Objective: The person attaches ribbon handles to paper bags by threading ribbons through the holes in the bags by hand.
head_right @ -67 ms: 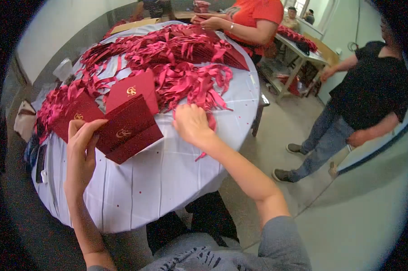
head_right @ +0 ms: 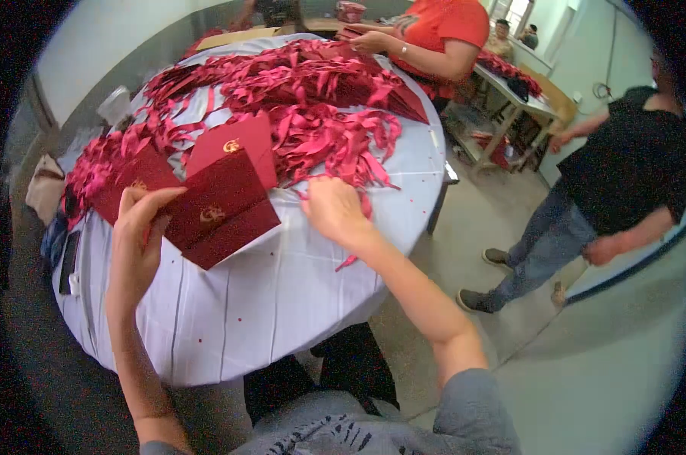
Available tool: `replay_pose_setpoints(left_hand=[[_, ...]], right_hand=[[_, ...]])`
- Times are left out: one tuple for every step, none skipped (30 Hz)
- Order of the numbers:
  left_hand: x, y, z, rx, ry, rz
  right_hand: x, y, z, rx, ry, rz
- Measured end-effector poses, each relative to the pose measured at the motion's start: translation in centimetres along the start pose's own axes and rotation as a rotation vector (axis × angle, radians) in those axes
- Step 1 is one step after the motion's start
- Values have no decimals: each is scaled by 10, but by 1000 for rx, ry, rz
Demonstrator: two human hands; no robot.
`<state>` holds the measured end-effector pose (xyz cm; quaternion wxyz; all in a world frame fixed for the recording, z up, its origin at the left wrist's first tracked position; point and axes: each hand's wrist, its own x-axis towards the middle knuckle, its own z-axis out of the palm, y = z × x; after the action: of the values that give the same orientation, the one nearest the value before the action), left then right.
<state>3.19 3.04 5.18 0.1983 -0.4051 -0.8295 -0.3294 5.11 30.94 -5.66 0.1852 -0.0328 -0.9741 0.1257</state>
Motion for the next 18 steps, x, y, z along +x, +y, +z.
replay_pose_setpoints(left_hand=[[2, -4, -4, -38, -39, -69], [1, -13, -10, -127, -70, -126], [3, -20, -11, -234, -93, -149], [4, -26, -11, -343, -116, -170], [4, -30, -13, -435, -66, -158], [7, -35, -14, -473, -110, -181], [8, -38, -14, -511, -154, -204], [7, -41, -9, -485, -147, -191], [7, -43, -3, -470, -137, -177], [7, -43, 3, -455, -128, -164], [7, -41, 1, -401, -102, -156], [8, -39, 2, -403, -104, -168], [8, -36, 1, -329, -105, -133], [7, -33, -1, -254, -104, -98], [7, -31, -1, -240, -103, -83], [7, -31, -1, -240, -104, -92], [7, -31, 0, -229, -136, -90], [7, -32, 0, -219, -167, -89]], right_hand=[[-1, 3, -1, 52, 13, 6], [-1, 0, -4, 132, 35, 11], [-1, 3, -8, 203, 56, 27], [0, 7, -8, 325, 113, 57], [3, 6, -16, 476, 122, 31], [4, 1, -28, 621, 130, 20], [3, -7, -39, 861, 131, 65], [2, -17, -53, 1095, 135, 117], [2, -21, -62, 1144, 160, 74], [0, -28, -75, 1195, 144, 36], [-3, -40, -85, 1256, 123, -8], [-5, -50, -86, 1327, 133, -39], [-9, -61, -91, 1299, 68, -40], [-13, -71, -94, 1270, 3, -44], [-16, -77, -90, 1312, -12, -53], [-18, -87, -88, 1230, 11, -54], [-20, -96, -85, 1147, 34, -57], [-22, -103, -82, 1119, 46, -43]])
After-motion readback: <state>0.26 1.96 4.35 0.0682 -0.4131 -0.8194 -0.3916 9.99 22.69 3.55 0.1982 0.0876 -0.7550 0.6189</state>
